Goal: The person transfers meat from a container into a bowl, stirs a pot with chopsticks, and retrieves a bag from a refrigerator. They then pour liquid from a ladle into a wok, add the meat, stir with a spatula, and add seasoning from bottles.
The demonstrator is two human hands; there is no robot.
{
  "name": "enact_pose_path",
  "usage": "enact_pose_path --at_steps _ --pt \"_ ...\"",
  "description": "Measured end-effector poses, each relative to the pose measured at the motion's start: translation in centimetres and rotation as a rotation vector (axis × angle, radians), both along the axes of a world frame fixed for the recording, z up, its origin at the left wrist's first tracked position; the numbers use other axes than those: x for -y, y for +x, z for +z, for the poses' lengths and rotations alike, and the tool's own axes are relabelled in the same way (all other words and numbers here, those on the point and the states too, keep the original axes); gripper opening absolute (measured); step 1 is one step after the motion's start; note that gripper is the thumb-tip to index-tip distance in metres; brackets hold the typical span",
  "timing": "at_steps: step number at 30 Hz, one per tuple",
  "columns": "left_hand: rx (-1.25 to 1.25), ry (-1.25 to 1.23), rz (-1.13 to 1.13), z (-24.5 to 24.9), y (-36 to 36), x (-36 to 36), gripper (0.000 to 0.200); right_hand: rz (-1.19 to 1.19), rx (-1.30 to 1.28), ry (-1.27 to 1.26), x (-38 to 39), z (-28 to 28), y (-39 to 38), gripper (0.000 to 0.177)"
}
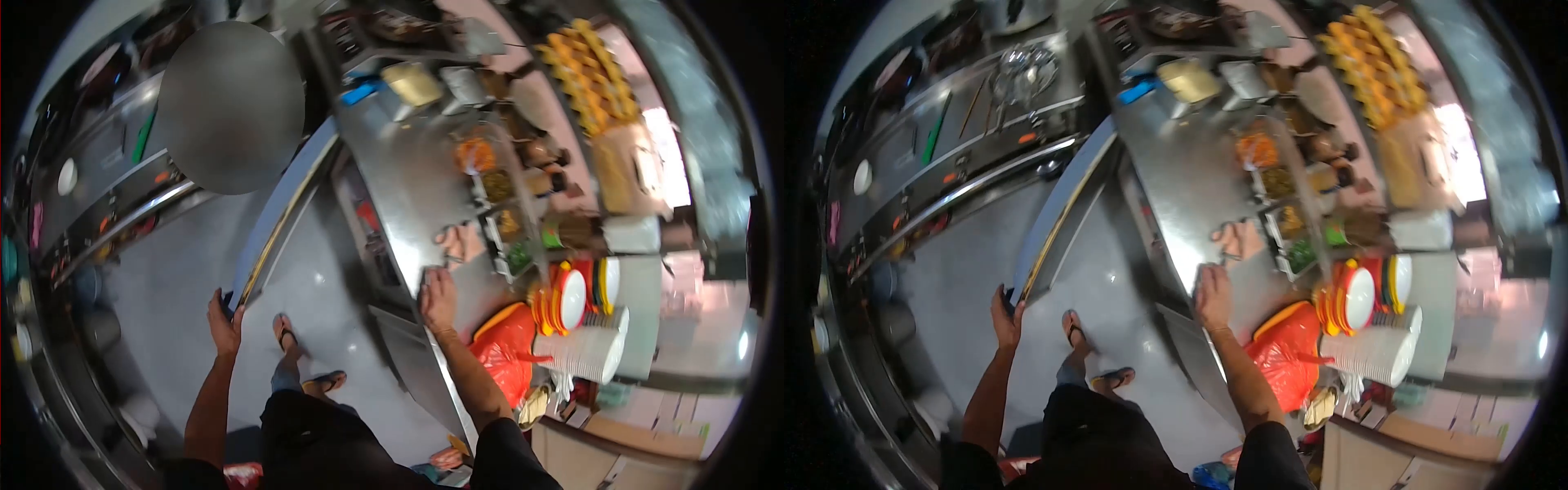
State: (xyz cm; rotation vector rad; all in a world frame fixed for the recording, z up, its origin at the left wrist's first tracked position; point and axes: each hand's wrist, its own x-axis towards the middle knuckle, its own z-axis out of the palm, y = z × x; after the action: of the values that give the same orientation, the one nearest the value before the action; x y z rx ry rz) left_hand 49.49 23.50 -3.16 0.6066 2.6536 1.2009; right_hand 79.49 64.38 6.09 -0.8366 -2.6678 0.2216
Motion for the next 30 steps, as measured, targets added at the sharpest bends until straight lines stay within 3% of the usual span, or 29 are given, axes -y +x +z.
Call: enact_pose_path --at_steps 1,4,9,11,13,15,16,17,20,21,23,25,27,30 --pt "-0.020 0.012 0.039 -0.5 0.0 0.4 0.072 -0.002 0.033 0.014 -0.2 -1.0 0.1 0.047" --pt "0.364 0.433 0.476 -1.3 1.5 0.1 0.079 0.019 0.068 0.072 -0.9 -2.5 -0.1 0.049" --pt "0.907 0.558 0.971 -10.1 8.9 -0.2 0.067 -0.065 0.217 -0.041 -0.2 -1.6 -1.2 0.050" --pt "1.279 0.717 0.866 -14.1 11.4 -3.4 0.056 -0.060 0.224 -0.061 -0.6 -2.3 -0.9 0.049" --pt "1.438 0.654 0.482 -18.2 12.2 -8.4 0.047 -0.047 0.226 -0.039 -0.7 -2.6 -1.1 0.047" --pt "0.948 0.237 0.028 -23.3 11.8 -17.3 0.037 -0.071 0.239 -0.058 -0.9 -3.2 -0.4 0.047" --pt "0.963 0.346 -0.007 -25.4 11.2 -21.6 0.039 -0.075 0.254 -0.056 -0.9 -3.3 -0.4 0.047" --pt "1.004 0.163 -0.091 -27.3 10.0 -25.7 0.044 -0.091 0.237 -0.072 -1.0 -3.5 -0.2 0.048" --pt "0.717 0.173 -0.124 -29.1 7.0 -36.0 0.035 -0.087 0.237 -0.035 -1.1 -3.7 -0.3 0.050" --pt "0.723 0.031 -0.212 -29.6 6.2 -38.1 0.028 -0.093 0.247 -0.029 -1.1 -3.9 -0.1 0.050" --pt "0.767 0.129 -0.218 -28.9 6.4 -41.2 0.027 -0.102 0.256 -0.011 -1.3 -4.2 0.4 0.051" --pt "0.663 0.120 -0.419 -31.3 9.9 -42.6 0.034 -0.092 0.273 -0.001 -1.3 -4.2 0.7 0.052" --pt "0.804 -0.010 -0.512 -30.6 12.0 -44.0 0.039 -0.055 0.290 0.009 -1.5 -4.1 0.6 0.053" --pt "0.828 0.231 -0.677 -33.3 18.6 -44.3 0.042 -0.058 0.316 0.019 -1.6 -4.1 1.1 0.054"
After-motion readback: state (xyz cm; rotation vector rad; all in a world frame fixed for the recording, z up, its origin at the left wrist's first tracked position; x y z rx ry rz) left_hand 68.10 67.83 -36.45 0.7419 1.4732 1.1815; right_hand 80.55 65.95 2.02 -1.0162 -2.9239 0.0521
